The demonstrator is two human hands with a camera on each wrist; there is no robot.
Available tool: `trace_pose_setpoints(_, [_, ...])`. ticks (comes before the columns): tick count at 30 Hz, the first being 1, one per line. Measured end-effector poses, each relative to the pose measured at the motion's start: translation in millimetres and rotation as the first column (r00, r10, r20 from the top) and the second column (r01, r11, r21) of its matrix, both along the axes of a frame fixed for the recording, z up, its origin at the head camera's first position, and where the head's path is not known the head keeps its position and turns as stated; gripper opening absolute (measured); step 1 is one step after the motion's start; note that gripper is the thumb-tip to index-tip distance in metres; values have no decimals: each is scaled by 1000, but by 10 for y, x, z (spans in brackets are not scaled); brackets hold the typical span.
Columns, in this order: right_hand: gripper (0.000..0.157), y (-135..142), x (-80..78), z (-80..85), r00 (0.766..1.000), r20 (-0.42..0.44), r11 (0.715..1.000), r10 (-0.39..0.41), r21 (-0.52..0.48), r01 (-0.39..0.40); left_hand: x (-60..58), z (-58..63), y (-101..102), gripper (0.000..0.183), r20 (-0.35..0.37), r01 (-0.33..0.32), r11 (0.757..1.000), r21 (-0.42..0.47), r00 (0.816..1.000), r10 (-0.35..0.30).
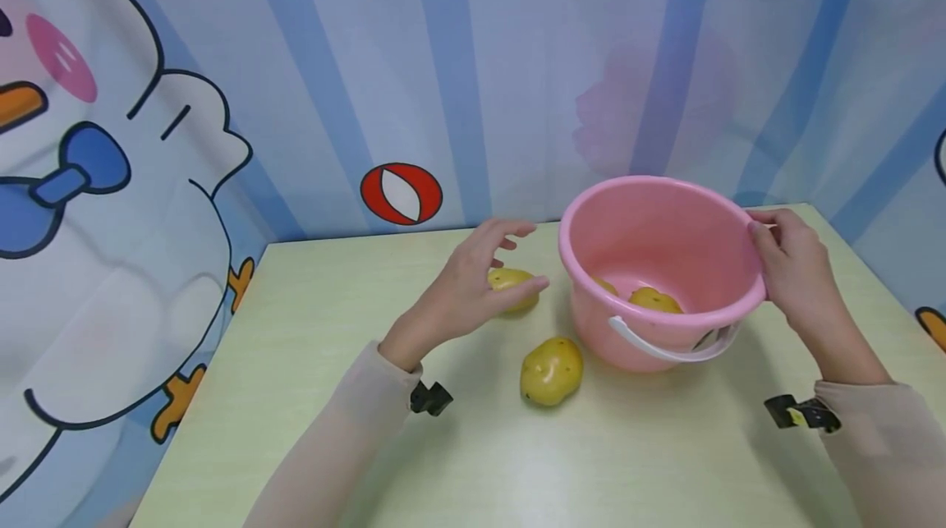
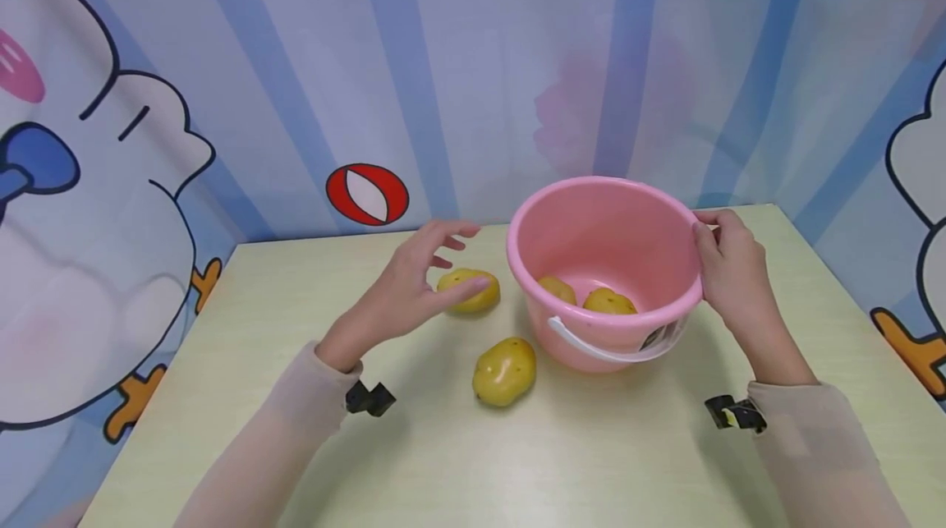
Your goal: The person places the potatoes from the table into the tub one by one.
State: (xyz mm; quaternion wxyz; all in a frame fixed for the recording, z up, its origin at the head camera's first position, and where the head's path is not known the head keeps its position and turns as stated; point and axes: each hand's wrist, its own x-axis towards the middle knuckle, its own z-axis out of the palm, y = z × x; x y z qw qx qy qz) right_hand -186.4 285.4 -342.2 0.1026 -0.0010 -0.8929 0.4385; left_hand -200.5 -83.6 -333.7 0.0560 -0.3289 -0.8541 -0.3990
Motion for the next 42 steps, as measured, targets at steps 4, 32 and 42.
trace_pose_setpoints(4, [56,-2,3,0,1000,4,1000,4,-7,-4,7,-45,-50,62,27,-9,1000,-14,1000,9])
trace_pose_setpoints(32, [55,0,5,0,1000,-1,1000,5,-12,-5,79,-383,-95,64,226,-3,992,-127,974,32])
trace_pose_setpoints(42, [55,7,4,-3,1000,1,1000,6,-18,-6,107,-538,4,68,214,43,984,-172,977,-5])
